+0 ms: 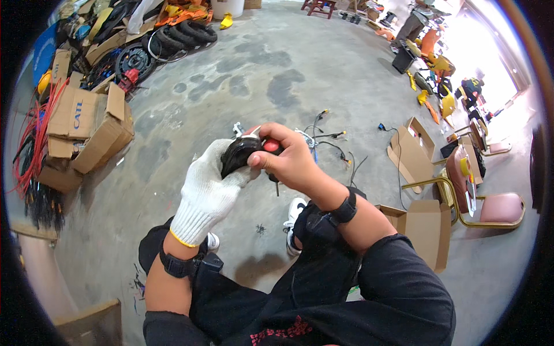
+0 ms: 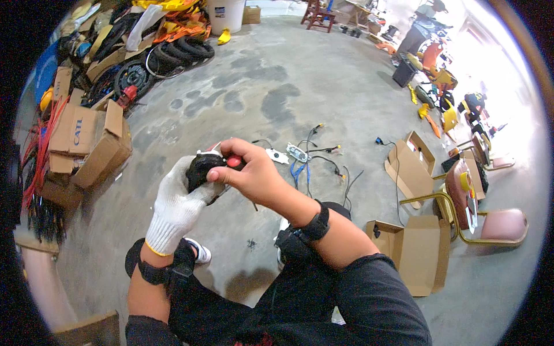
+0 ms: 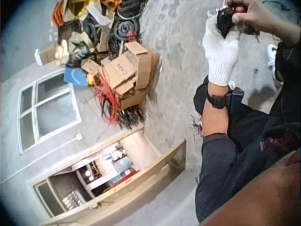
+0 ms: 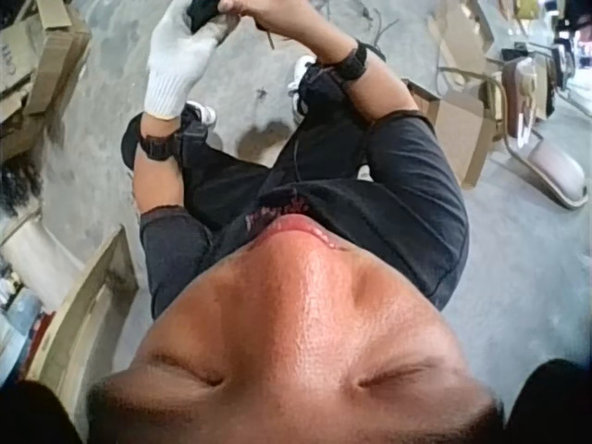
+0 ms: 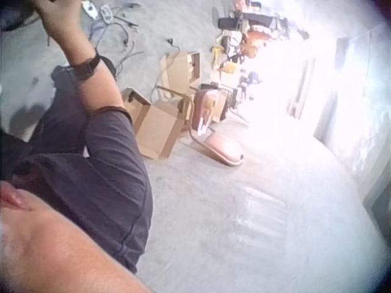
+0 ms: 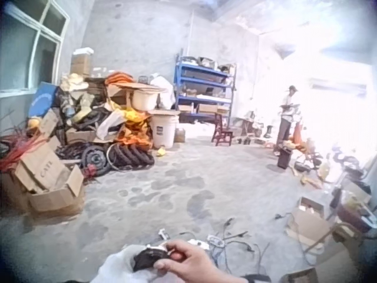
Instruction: Disassembling and inspecting an electronic component using a screwdriver.
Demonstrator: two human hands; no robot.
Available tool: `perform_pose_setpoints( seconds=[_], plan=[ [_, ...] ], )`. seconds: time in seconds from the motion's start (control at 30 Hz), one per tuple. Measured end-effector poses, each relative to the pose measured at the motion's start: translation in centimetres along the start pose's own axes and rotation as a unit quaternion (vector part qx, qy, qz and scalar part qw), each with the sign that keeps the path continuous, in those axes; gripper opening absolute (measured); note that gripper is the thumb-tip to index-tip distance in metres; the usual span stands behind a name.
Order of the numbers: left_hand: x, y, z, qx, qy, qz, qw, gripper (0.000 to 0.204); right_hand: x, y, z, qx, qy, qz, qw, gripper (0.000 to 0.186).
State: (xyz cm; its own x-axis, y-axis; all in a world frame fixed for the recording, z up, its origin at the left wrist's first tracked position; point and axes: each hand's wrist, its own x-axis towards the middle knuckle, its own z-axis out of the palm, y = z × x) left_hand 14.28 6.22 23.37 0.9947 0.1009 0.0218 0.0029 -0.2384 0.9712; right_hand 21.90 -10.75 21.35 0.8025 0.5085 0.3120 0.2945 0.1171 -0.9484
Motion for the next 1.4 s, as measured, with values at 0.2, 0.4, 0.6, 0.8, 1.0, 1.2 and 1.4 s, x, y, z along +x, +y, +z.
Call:
perform_pose_setpoints(
  seconds=[0.2,0.4,0.6,0.8,1.0,1.2,1.4],
  plan=[
    [0.5,-0.5,-0.7,-0.217,-0.027,0.002,0.976,0.051,0.6,0.5,-0.3,0.081,0.048,0.094,0.991,0.035],
    [1.9,-1.5,-2.2,-0.315,0.007,-0.127,0.941,0.043,0.4,0.6,-0.1,0.021,0.022,0.168,0.985,0.04],
    [1.7,-1.7,-1.9,-0.337,0.013,-0.135,0.932,0.037,0.1,0.2,0.4,0.017,-0.048,0.184,0.982,0.04],
    [1.6,-1.5,-2.1,-0.311,0.032,-0.141,0.939,0.033,-0.2,-0.2,0.5,-0.019,-0.074,0.193,0.978,0.046],
    [1.2,-0.8,-1.4,-0.29,0.002,-0.106,0.951,0.031,-0.3,-0.1,0.3,-0.075,-0.11,0.195,0.972,0.049],
    [0.7,0.2,-1.2,-0.301,-0.001,-0.089,0.95,0.032,-0.1,0.1,0.4,-0.054,0.027,0.141,0.988,0.042],
    [0.2,0.5,-0.5,-0.286,-0.045,-0.091,0.953,0.034,0.0,0.1,0.2,-0.008,0.052,0.095,0.994,0.043]
  ],
)
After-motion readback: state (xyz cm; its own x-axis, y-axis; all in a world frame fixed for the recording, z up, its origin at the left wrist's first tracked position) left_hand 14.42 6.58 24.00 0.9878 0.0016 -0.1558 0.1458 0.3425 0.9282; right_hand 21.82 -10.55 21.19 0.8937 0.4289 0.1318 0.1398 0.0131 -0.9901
